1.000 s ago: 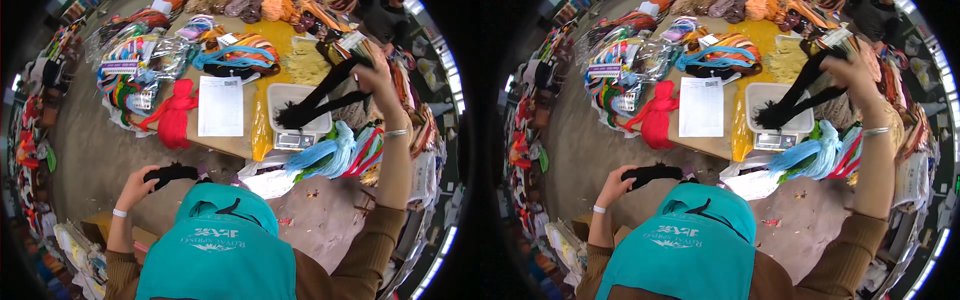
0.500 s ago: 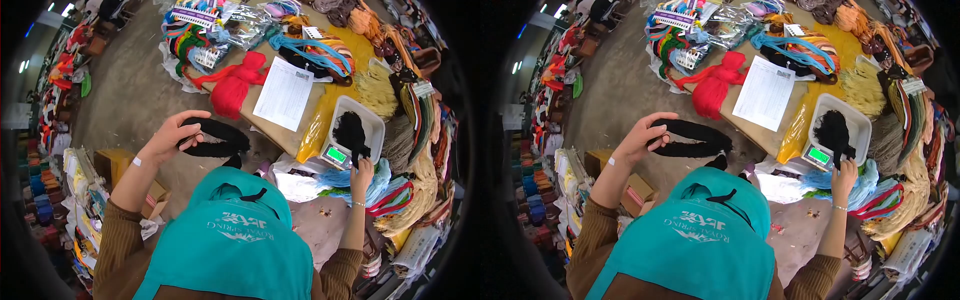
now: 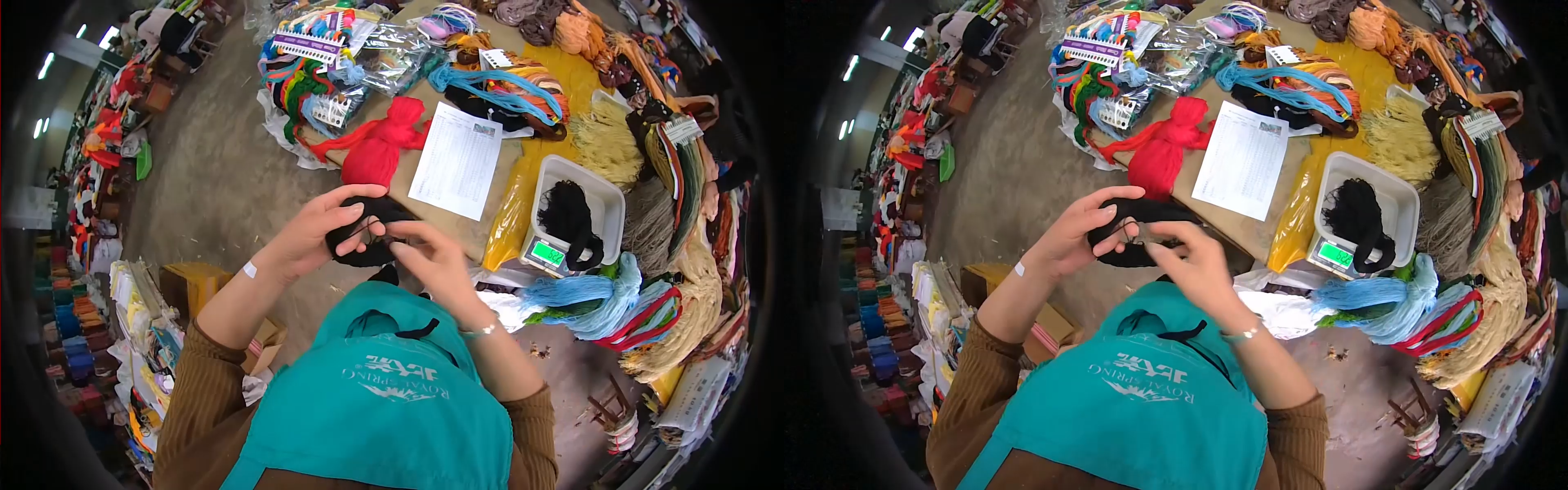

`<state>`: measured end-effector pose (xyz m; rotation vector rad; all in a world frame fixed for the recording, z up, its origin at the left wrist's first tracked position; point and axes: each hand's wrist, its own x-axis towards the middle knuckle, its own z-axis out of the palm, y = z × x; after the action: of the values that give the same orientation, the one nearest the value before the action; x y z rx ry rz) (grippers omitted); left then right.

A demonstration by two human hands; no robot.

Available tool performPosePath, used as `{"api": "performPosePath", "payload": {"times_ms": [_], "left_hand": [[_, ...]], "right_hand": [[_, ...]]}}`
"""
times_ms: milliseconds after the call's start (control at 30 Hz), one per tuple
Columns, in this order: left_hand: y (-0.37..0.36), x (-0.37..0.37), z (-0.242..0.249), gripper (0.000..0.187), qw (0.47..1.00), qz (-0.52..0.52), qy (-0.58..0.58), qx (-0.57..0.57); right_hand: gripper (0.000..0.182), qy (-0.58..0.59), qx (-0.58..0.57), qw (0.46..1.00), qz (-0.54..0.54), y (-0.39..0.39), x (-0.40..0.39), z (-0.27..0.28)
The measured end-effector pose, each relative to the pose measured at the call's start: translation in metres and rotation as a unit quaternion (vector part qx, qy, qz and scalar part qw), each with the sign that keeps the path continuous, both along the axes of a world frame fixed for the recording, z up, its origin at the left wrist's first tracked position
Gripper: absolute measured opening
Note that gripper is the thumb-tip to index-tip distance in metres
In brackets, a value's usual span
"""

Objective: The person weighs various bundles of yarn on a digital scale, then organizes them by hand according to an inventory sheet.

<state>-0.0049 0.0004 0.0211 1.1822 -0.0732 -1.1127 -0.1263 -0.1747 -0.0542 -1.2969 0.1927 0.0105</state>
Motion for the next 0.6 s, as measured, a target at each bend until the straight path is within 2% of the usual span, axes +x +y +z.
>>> {"api": "performPosePath", "payload": {"times_ms": [33, 100, 267, 333, 467, 533, 600], "left_hand": [[0.0, -0.001, 0.0, 0.05, 1.0, 0.0, -0.004, 0.0], [0.001, -0.002, 0.0, 0.046, 1.0, -0.002, -0.027, -0.002], [0.003, -0.007, 0.0, 0.045, 1.0, 0.017, -0.016, 0.008], [0.003, -0.008, -0.009, 0.05, 0.999, 0.024, -0.037, 0.029], [-0.003, -0.014, -0.025, 0.046, 0.995, -0.003, -0.067, 0.067], [-0.009, -0.018, -0.033, 0.045, 0.996, 0.005, -0.058, 0.062], [-0.014, -0.019, -0.034, 0.044, 0.997, 0.013, -0.052, 0.057]], "right_hand": [[0.022, -0.011, 0.113, 0.994, 0.006, 0.015, 0.01, -0.002], [0.017, 0.037, 0.249, 0.968, 0.024, 0.023, 0.018, -0.003], [0.011, 0.027, 0.221, 0.974, -0.036, 0.022, 0.012, -0.011], [0.01, 0.028, 0.234, 0.97, -0.058, 0.017, 0.007, -0.012], [0.006, 0.008, 0.232, 0.971, -0.056, 0.006, -0.004, -0.009], [0.005, 0.076, 0.163, 0.981, -0.078, -0.003, -0.008, -0.004], [0.006, 0.047, 0.19, 0.98, -0.047, -0.015, -0.009, -0.006]]}}
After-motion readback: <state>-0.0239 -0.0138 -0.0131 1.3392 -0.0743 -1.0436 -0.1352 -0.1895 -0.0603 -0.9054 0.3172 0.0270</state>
